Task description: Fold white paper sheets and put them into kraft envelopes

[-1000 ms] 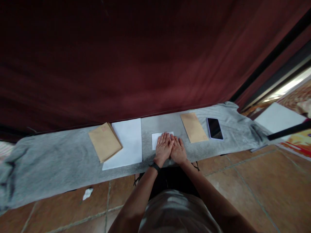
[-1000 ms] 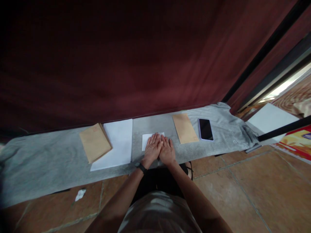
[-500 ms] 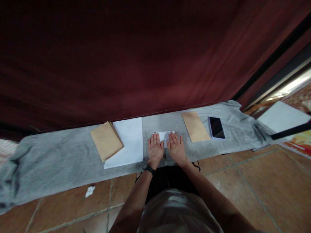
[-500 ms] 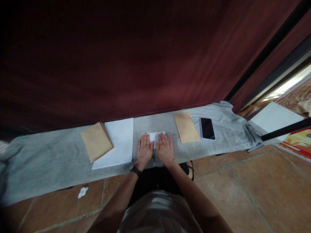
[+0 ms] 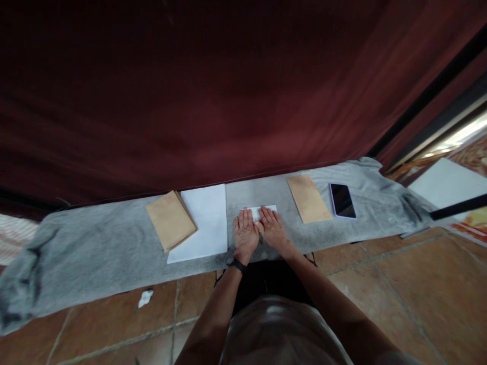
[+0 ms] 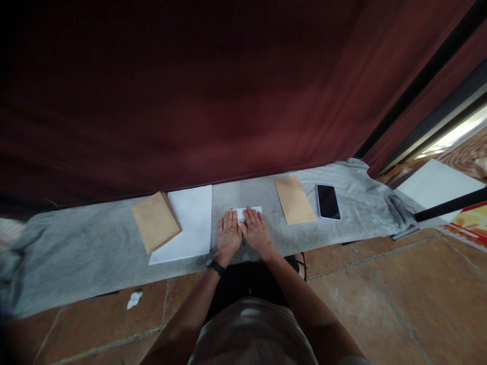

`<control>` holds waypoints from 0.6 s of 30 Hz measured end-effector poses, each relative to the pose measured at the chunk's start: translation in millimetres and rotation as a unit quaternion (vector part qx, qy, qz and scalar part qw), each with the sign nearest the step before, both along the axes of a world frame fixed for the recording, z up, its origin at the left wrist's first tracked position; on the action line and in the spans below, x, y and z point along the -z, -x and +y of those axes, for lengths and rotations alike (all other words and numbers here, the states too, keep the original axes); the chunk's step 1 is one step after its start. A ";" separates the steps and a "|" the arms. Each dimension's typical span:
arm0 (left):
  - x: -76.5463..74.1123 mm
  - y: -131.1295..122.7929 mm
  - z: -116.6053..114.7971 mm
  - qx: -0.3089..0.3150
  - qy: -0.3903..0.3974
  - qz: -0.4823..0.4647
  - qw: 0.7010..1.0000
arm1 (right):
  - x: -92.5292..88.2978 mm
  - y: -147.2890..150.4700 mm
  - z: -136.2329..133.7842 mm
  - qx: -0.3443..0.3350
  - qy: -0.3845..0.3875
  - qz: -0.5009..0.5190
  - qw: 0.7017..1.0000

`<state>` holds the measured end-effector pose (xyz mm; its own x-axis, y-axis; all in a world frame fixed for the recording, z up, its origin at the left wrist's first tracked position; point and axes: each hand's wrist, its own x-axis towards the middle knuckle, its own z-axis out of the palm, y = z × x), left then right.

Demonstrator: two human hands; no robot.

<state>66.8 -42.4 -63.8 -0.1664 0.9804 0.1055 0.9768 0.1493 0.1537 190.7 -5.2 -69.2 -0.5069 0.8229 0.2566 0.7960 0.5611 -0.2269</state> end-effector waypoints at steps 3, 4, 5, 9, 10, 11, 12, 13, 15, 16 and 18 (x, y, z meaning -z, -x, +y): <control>0.0 0.4 -0.7 0.004 -0.007 -0.002 1.000 | 3.0 -6.6 1.0 0.007 -0.007 0.003 1.000; 0.2 0.5 -0.8 0.004 -0.009 -0.003 1.000 | 4.2 -8.7 1.1 0.012 -0.009 0.004 1.000; 0.6 0.5 -0.9 0.004 -0.011 -0.004 1.000 | 5.6 -11.0 1.0 0.019 -0.012 0.005 1.000; 2.0 0.3 -0.5 -0.004 -0.013 -0.008 1.000 | 10.1 -22.1 0.2 0.045 -0.027 0.012 0.999; 2.2 0.2 -0.5 -0.005 -0.014 -0.009 1.000 | 10.8 -25.2 -0.1 0.049 -0.031 0.013 0.998; 2.2 0.0 -0.4 -0.006 -0.015 -0.009 1.000 | 11.4 -28.3 -0.4 0.053 -0.035 0.014 0.998; 2.0 -0.1 -0.3 -0.006 -0.017 -0.009 1.000 | 11.7 -31.2 -0.8 0.056 -0.039 0.015 0.998; 1.6 -0.3 -0.2 -0.007 -0.019 -0.009 1.000 | 11.9 -33.8 -1.3 0.059 -0.042 0.015 0.997; 0.6 -0.5 0.0 -0.007 -0.021 -0.008 1.000 | 11.8 -38.1 -2.1 0.064 -0.046 0.015 0.997; 0.0 -0.6 0.1 -0.008 -0.021 -0.008 1.000 | 11.6 -39.5 -2.5 0.066 -0.047 0.015 0.997; -0.8 -0.5 -0.6 -0.011 -0.021 -0.009 1.000 | 10.7 -41.1 -2.9 0.068 -0.048 0.015 0.996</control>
<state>67.3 -43.0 -63.0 -0.1904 0.9711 0.1441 0.9704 0.1640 0.1771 231.8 -8.1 -79.9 -0.3825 0.8549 0.3506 0.8600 0.4681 -0.2032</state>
